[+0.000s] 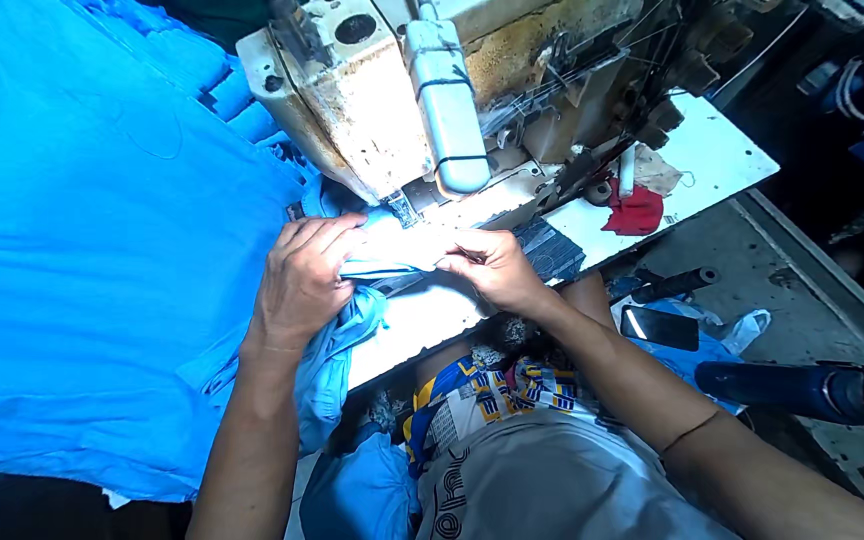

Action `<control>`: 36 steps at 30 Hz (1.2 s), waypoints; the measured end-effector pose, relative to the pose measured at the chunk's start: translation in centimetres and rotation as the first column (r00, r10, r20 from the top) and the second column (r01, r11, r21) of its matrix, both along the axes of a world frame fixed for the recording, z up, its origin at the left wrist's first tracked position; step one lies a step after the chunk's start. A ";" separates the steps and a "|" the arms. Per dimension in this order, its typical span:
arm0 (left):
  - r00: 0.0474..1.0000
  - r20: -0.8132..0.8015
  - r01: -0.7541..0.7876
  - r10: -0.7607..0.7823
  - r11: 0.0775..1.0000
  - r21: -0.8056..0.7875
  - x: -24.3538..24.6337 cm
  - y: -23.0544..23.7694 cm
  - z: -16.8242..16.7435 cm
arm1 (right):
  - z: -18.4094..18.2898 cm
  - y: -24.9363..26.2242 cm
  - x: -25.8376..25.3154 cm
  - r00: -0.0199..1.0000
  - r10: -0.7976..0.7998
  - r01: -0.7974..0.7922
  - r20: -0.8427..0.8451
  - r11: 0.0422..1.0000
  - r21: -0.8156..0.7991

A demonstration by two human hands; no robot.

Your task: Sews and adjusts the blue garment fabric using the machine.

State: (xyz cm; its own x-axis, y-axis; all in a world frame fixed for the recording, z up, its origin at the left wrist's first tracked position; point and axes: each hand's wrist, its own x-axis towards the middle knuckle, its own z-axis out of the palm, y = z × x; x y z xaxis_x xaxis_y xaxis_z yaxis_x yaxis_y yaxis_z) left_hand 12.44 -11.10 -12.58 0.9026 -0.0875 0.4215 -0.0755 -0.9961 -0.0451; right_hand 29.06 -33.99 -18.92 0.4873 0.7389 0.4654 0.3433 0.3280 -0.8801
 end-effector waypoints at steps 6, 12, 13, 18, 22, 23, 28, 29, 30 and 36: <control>0.994 -0.105 0.030 -0.040 0.995 -0.092 -2.6 -2.0 3.4 | 0.2 -0.2 0.4 0.992 0.023 -0.018 0.126 0.999 -0.045; 0.988 0.064 0.151 -0.143 0.979 -0.138 -2.1 -4.4 0.3 | -0.1 -1.2 0.3 0.836 0.089 -0.010 0.542 0.989 -0.147; 0.987 0.094 0.138 -0.127 0.983 -0.120 -1.9 -4.6 -0.6 | -0.2 -1.3 0.2 0.823 0.076 -0.001 0.563 0.991 -0.133; 0.986 0.168 0.020 -0.022 1.000 0.013 -1.4 -4.8 -3.7 | -0.7 -2.1 0.0 0.835 0.047 -0.012 0.548 0.998 -0.066; 0.978 0.207 -0.011 0.009 1.000 0.004 -1.4 -4.9 -3.3 | -0.8 -3.1 -0.2 0.862 0.046 -0.064 0.504 0.998 0.018; 0.980 0.197 0.002 -0.004 1.000 0.011 -1.4 -4.9 -3.1 | -0.9 -3.3 -0.2 0.872 0.049 -0.079 0.488 0.996 0.042; 0.992 0.105 0.062 -0.064 0.998 0.029 -1.3 -4.9 -2.0 | -2.3 -3.8 -0.4 0.939 0.061 -0.085 0.338 0.995 0.055; 0.993 0.093 0.064 -0.066 0.998 0.027 -1.4 -4.9 -1.9 | -2.4 -3.9 -0.6 0.951 0.063 -0.080 0.303 0.996 0.043; 0.994 0.088 0.064 -0.066 0.998 0.028 -1.4 -4.9 -1.7 | -2.5 -4.0 -0.7 0.960 0.061 -0.073 0.272 0.997 0.035; 0.994 0.084 0.069 -0.070 0.997 0.019 -1.3 -4.3 -1.3 | -1.8 -4.0 -1.2 0.986 0.038 -0.037 0.163 0.999 -0.004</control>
